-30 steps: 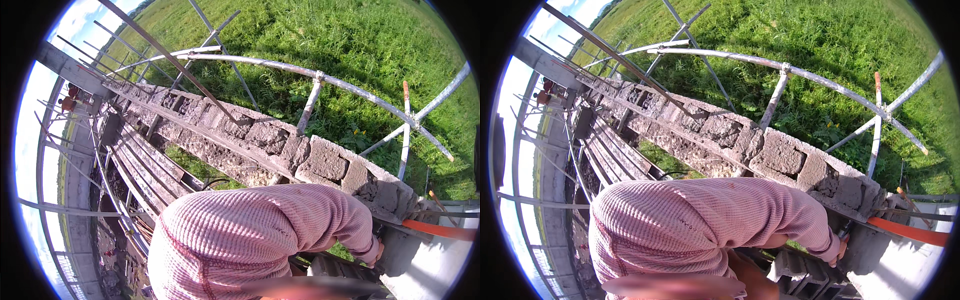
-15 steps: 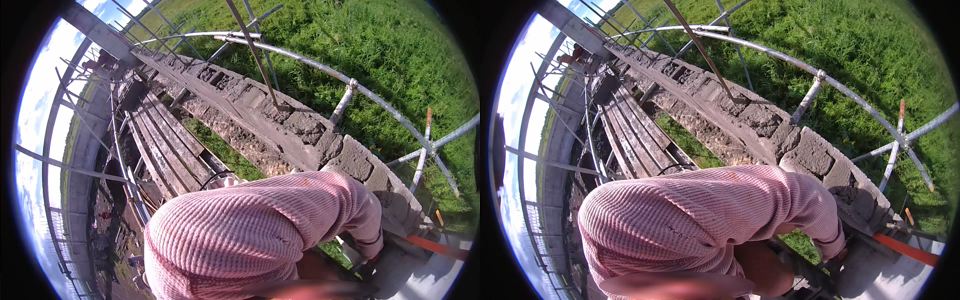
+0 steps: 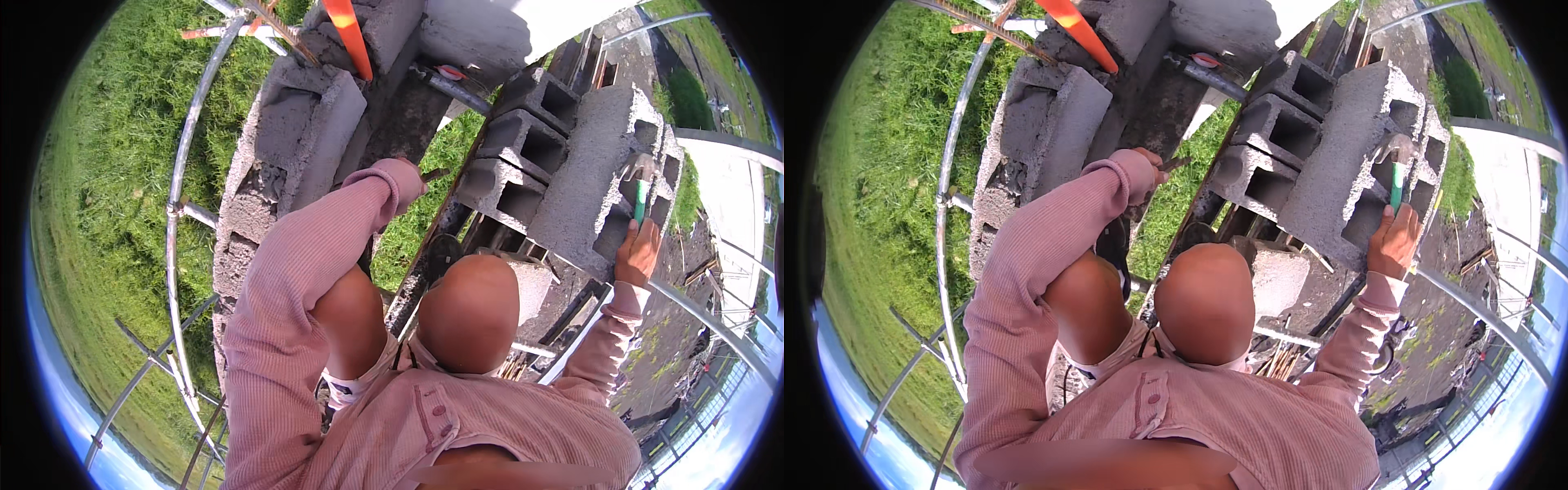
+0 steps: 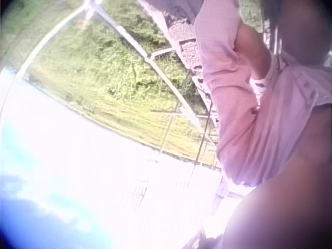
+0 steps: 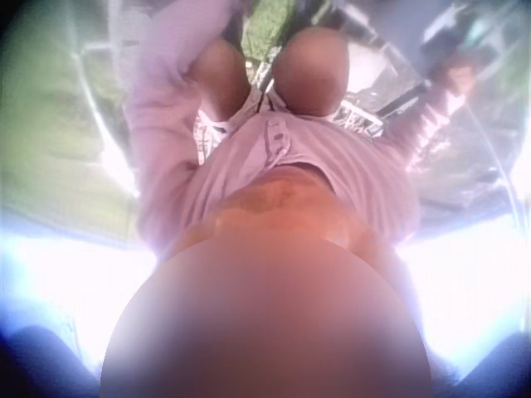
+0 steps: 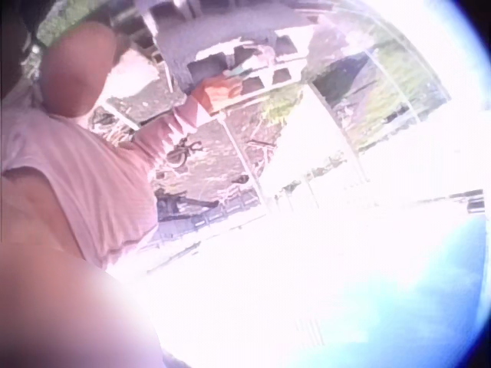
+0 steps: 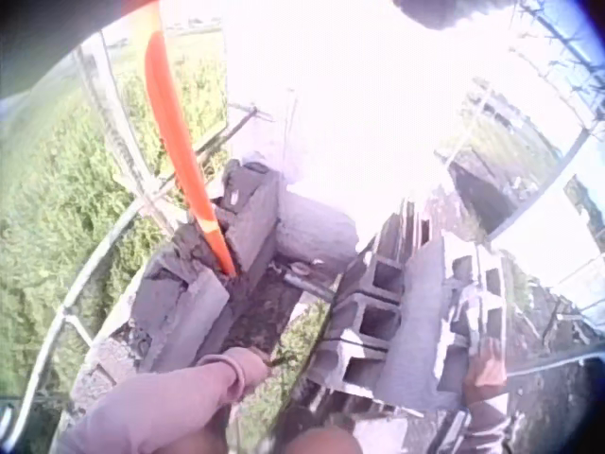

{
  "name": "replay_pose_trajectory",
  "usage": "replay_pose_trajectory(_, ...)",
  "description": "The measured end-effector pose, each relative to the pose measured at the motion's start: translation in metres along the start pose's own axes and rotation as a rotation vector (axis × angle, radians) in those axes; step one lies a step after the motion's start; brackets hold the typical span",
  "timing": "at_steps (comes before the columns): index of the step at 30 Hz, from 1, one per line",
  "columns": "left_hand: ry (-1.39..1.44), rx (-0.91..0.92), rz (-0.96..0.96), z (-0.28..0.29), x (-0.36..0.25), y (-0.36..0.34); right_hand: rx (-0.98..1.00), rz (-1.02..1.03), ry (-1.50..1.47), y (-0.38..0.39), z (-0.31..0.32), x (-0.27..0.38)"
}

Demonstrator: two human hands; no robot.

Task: The person works on a scaffold platform, using a hammer and pliers to drive nails into a concrete block and secure metal rods. They move along the scaffold, adjust components, and continue fastening parts of the structure.

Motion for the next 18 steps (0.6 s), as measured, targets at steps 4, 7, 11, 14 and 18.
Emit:
replay_pose_trajectory(4,0.588,-0.134,0.184,0.011,-0.011,0.019,0.002,-0.072,-0.055,-0.002,0.001,0.003)
replay_pose_trajectory(7,0.882,-0.307,0.064,0.031,-0.018,0.041,0.092,-0.169,-0.032,0.002,0.005,0.005)
replay_pose_trajectory(11,1.291,-0.257,0.058,0.076,-0.026,0.096,0.298,-0.31,-0.103,-0.006,0.017,0.012)
replay_pose_trajectory(14,1.416,-0.172,0.085,0.108,-0.028,0.159,0.537,-0.439,-0.038,-0.025,0.031,0.023)
replay_pose_trajectory(18,1.294,-0.191,0.28,0.124,-0.014,0.259,0.66,-0.723,-0.042,-0.036,0.066,0.048)
Point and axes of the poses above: each hand's wrist, its own y-axis away from the middle knuckle, its own z-axis out of the back of the hand, x = y × z, the point moved 2 cm from there along -y, towards the middle knuckle, and after that the axes turned 13 degrees about -x, right-handed, at the moved point
